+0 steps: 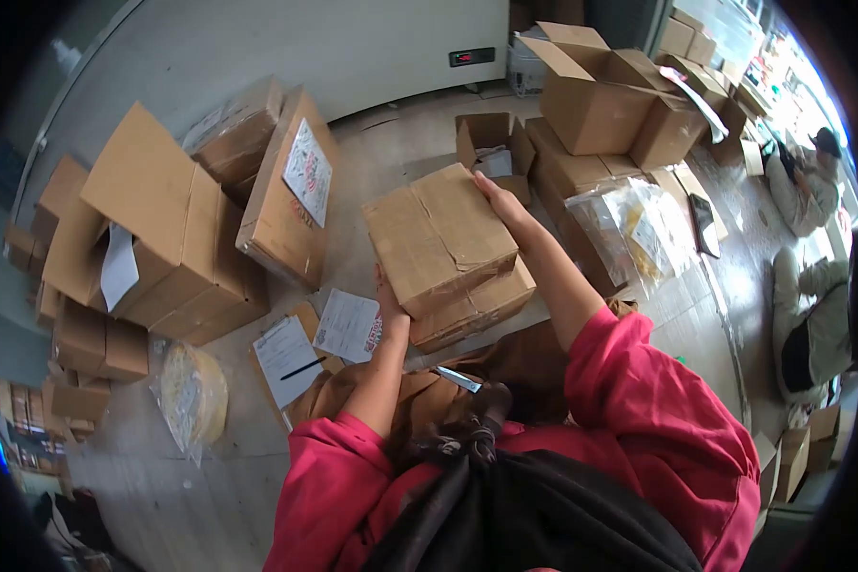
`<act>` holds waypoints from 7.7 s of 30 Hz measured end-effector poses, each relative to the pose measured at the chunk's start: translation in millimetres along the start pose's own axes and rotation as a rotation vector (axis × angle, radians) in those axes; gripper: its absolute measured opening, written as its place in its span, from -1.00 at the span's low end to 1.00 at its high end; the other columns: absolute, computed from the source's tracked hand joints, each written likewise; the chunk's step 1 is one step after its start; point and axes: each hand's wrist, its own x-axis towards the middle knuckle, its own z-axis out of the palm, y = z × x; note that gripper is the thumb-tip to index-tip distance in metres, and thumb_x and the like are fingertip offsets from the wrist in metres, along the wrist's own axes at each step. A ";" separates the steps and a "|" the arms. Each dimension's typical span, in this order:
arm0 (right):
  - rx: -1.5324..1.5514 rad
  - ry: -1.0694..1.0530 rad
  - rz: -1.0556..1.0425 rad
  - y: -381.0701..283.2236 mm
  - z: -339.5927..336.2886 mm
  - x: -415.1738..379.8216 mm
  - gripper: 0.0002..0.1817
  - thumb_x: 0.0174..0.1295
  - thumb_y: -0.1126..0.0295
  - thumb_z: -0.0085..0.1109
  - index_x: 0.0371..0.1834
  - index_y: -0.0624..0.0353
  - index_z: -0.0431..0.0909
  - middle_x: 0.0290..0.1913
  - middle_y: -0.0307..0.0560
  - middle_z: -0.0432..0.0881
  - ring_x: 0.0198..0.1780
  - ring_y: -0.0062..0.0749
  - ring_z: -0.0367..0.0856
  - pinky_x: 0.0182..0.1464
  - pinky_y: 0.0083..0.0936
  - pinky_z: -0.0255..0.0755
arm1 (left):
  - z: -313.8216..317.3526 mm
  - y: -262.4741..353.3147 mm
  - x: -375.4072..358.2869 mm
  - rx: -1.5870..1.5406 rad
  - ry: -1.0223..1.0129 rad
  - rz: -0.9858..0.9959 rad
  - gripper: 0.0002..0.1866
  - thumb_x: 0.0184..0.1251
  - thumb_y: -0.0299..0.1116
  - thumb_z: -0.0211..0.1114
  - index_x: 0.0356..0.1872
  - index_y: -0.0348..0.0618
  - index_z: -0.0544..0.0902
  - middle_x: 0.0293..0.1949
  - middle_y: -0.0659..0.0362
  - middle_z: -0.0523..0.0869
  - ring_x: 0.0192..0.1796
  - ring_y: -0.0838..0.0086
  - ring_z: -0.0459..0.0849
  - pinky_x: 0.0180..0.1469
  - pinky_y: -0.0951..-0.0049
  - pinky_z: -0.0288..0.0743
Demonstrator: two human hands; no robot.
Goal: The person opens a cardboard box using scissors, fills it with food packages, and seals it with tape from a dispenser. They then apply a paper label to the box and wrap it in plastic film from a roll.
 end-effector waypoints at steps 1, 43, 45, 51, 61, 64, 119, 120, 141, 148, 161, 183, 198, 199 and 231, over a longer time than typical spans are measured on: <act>-0.022 0.044 0.140 0.1 1.6 -2.3 -0.35 0.32 -0.02 -0.10 0.22 0.38 0.32 0.22 0.05 0.40 0.26 -0.29 0.31 0.28 -0.44 0.14 | 2.0 1.7 3.8 -0.016 0.015 0.003 -0.40 0.37 0.13 -0.10 0.21 -0.14 0.34 0.07 0.14 0.49 0.12 0.42 0.45 0.11 0.40 0.37; -0.188 0.082 -0.415 -87.0 -42.5 -270.7 -0.23 -0.15 0.46 0.17 0.28 0.27 0.23 0.12 -0.03 0.43 -0.03 -0.47 0.49 0.07 -0.58 0.40 | 8.4 35.8 -47.0 0.154 0.292 0.365 -0.62 0.37 -0.35 -0.01 0.15 -0.29 0.39 0.04 -0.03 0.52 0.09 0.23 0.48 0.17 0.38 0.28; -0.148 -0.010 -0.431 -82.6 -10.6 -250.6 -0.19 -0.19 0.42 0.26 0.27 0.30 0.21 0.10 0.00 0.46 0.09 -0.39 0.47 0.14 -0.51 0.36 | 3.7 76.6 -50.4 0.036 0.465 0.481 -0.75 0.37 -0.36 -0.02 -0.06 -0.19 0.53 -0.22 0.17 0.58 -0.14 0.47 0.53 0.04 0.47 0.36; -0.508 -0.247 -0.445 -67.1 33.7 -223.9 -0.20 -0.20 0.49 0.37 0.22 0.33 0.25 0.18 -0.02 0.40 0.23 -0.41 0.35 0.29 -0.49 0.15 | 62.6 170.8 -169.9 -0.570 -0.664 -0.233 -0.61 0.42 -0.11 0.01 -0.08 -0.26 0.55 -0.26 0.18 0.62 -0.21 0.53 0.57 -0.07 0.51 0.43; -1.544 -0.075 -0.982 -66.8 108.6 -186.1 -0.33 -0.24 0.61 0.28 0.11 0.12 0.41 -0.15 0.08 0.44 -0.10 0.06 0.47 -0.08 -0.20 0.39 | 66.6 182.0 -142.8 -0.430 -0.370 -0.065 -0.75 0.39 -0.29 0.04 -0.10 -0.23 0.57 -0.24 0.16 0.64 -0.26 0.51 0.63 -0.18 0.50 0.56; -1.643 -0.019 -0.947 -69.5 131.0 -173.3 -0.32 -0.11 0.62 0.16 0.21 -0.04 0.37 -0.18 0.06 0.44 -0.13 0.03 0.49 -0.14 -0.18 0.43 | 58.9 210.4 -126.7 -0.511 -0.319 -0.076 -0.79 0.36 -0.39 0.02 -0.14 -0.21 0.59 -0.32 0.21 0.62 -0.35 0.56 0.57 -0.28 0.54 0.50; -2.067 0.078 -0.663 -164.9 -107.0 -61.6 -0.27 0.00 0.39 0.19 0.30 -0.46 0.24 -0.11 -0.20 0.47 0.00 -0.19 0.43 -0.03 -0.31 0.47 | 109.7 160.6 -7.5 1.618 -0.434 0.815 0.05 0.09 0.42 -0.02 0.38 -0.28 0.04 0.41 -0.01 0.07 0.46 0.21 -0.01 0.42 0.22 -0.08; -2.085 0.133 -0.573 -156.9 -123.1 -70.7 -0.26 -0.01 0.39 0.20 0.30 -0.44 0.24 -0.13 -0.19 0.47 -0.01 -0.17 0.42 -0.02 -0.31 0.46 | 110.9 157.1 -9.2 1.648 -0.432 0.798 0.05 0.09 0.42 -0.02 0.38 -0.27 0.03 0.41 -0.01 0.06 0.46 0.21 -0.02 0.43 0.21 -0.09; -2.191 0.225 -0.651 -42.1 -105.8 -57.2 -0.27 0.04 0.45 0.08 0.37 -0.19 0.15 -0.14 0.02 0.42 -0.02 -0.14 0.39 -0.02 -0.30 0.36 | 57.7 -19.5 -94.9 -0.368 -0.158 -0.794 -0.81 0.11 -0.52 0.17 -0.26 -0.42 0.56 -0.33 -0.01 0.67 -0.29 0.32 0.67 -0.12 0.42 0.62; -1.891 0.283 -0.657 3.6 -84.2 -67.8 -0.21 0.03 0.50 0.05 0.39 -0.28 0.10 -0.17 0.06 0.36 -0.15 -0.09 0.43 -0.12 -0.26 0.36 | -19.9 31.4 -6.8 -0.112 0.212 -0.236 -0.95 0.12 -0.46 0.13 -0.39 -0.13 0.53 -0.38 0.22 0.60 -0.35 0.50 0.55 -0.27 0.49 0.50; -1.777 0.470 -0.575 46.0 -51.8 -137.3 -0.11 -0.12 0.35 0.26 0.38 -0.35 0.12 -0.24 -0.02 0.33 -0.21 -0.19 0.43 -0.32 -0.25 0.27 | 187.9 140.4 39.2 1.795 -0.452 0.892 -0.37 0.36 0.11 -0.17 0.37 0.04 0.17 0.40 0.16 0.14 0.45 0.15 0.01 0.40 -0.01 -0.11; -1.953 0.206 0.065 77.3 -39.8 -59.6 -0.48 0.08 0.15 0.05 0.19 -0.25 0.37 -0.06 0.12 0.48 -0.07 -0.06 0.58 -0.08 -0.18 0.46 | 116.2 53.3 -23.7 1.751 -1.006 0.907 -0.43 0.21 -0.46 -0.03 0.29 -0.36 0.20 0.39 -0.03 0.11 0.36 0.24 0.23 0.30 0.30 0.23; -0.672 0.008 0.902 97.2 -131.4 -14.7 -0.55 0.03 0.23 0.00 0.02 0.11 0.50 -0.42 0.20 0.56 -0.19 -0.14 0.64 -0.17 -0.33 0.51 | 123.2 51.2 -16.8 1.622 -0.930 0.902 -0.44 0.23 -0.44 -0.04 0.30 -0.35 0.18 0.31 -0.03 0.28 0.29 0.21 0.35 0.25 0.31 0.32; -0.808 0.006 0.783 114.7 -153.0 -9.9 -0.58 -0.01 0.24 0.02 -0.15 0.31 0.54 -0.51 0.18 0.56 -0.34 -0.12 0.66 -0.33 -0.26 0.51 | 125.4 54.3 -15.0 1.633 -0.924 0.903 -0.44 0.26 -0.43 -0.03 0.30 -0.34 0.18 0.31 -0.04 0.28 0.29 0.21 0.34 0.25 0.30 0.31; -0.523 0.270 -0.229 -97.4 32.4 24.7 -0.69 0.08 0.34 0.01 -0.14 0.29 0.49 -0.28 -0.10 0.56 -0.22 -0.45 0.54 -0.15 -0.53 0.38 | 99.8 114.6 13.1 -0.240 -0.122 -0.203 -0.31 0.46 0.12 -0.38 0.20 -0.35 0.33 0.09 -0.03 0.51 0.13 0.33 0.49 0.21 0.47 0.28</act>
